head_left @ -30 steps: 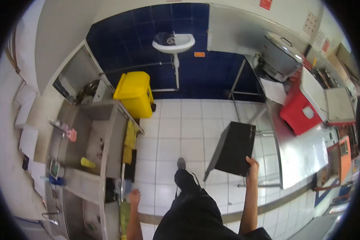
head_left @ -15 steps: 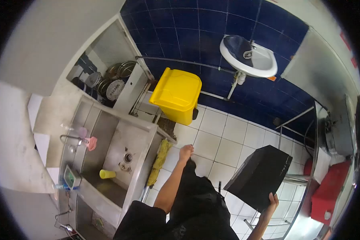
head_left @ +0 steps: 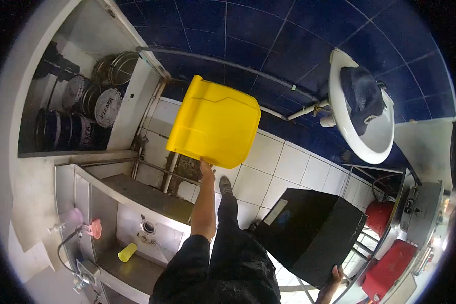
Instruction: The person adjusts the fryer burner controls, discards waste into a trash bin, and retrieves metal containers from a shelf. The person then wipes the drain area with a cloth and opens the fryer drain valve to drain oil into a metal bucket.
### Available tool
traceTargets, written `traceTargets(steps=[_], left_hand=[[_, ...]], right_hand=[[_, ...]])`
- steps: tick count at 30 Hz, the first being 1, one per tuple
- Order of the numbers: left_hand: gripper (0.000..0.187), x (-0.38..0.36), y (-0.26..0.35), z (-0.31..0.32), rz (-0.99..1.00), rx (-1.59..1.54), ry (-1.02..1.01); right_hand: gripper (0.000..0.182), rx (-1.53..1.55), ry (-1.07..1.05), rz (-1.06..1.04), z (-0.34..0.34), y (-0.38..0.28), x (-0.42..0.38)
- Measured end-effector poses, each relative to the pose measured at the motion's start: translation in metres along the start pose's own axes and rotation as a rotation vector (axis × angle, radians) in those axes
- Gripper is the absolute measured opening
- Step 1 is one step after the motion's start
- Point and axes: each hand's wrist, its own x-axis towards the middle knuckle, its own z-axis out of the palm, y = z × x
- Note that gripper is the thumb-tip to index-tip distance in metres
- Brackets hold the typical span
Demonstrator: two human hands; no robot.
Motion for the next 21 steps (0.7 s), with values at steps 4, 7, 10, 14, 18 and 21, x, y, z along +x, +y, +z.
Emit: traceTargets(steps=[4, 7, 10, 14, 18, 21], left_hand=[[0.080, -0.010, 0.014, 0.000, -0.115, -0.117, -0.045], [0.079, -0.014, 0.015, -0.015, -0.163, -0.195, -0.132], [0.072, -0.054, 0.039, -0.022, 0.000, -0.167, -0.116], [0.048, -0.072, 0.085, -0.063, 0.091, -0.373, -0.458], [0.028, -0.116, 0.184, -0.073, 0.135, -0.534, -0.255], [0.036, -0.136, 0.226, -0.082, 0.066, -0.623, -0.134]], right_hand=[[0.072, 0.035, -0.039, 0.012, 0.049, -0.028, 0.002], [0.062, 0.062, -0.038, -0.025, 0.091, -0.054, -0.003], [0.055, 0.072, -0.118, -0.036, 0.117, -0.072, 0.005], [0.051, 0.031, -0.253, -0.070, 0.152, -0.086, 0.020], [0.053, 0.070, -0.435, -0.049, 0.192, -0.084, 0.052], [0.049, 0.119, -0.581, -0.048, 0.243, -0.092, 0.076]])
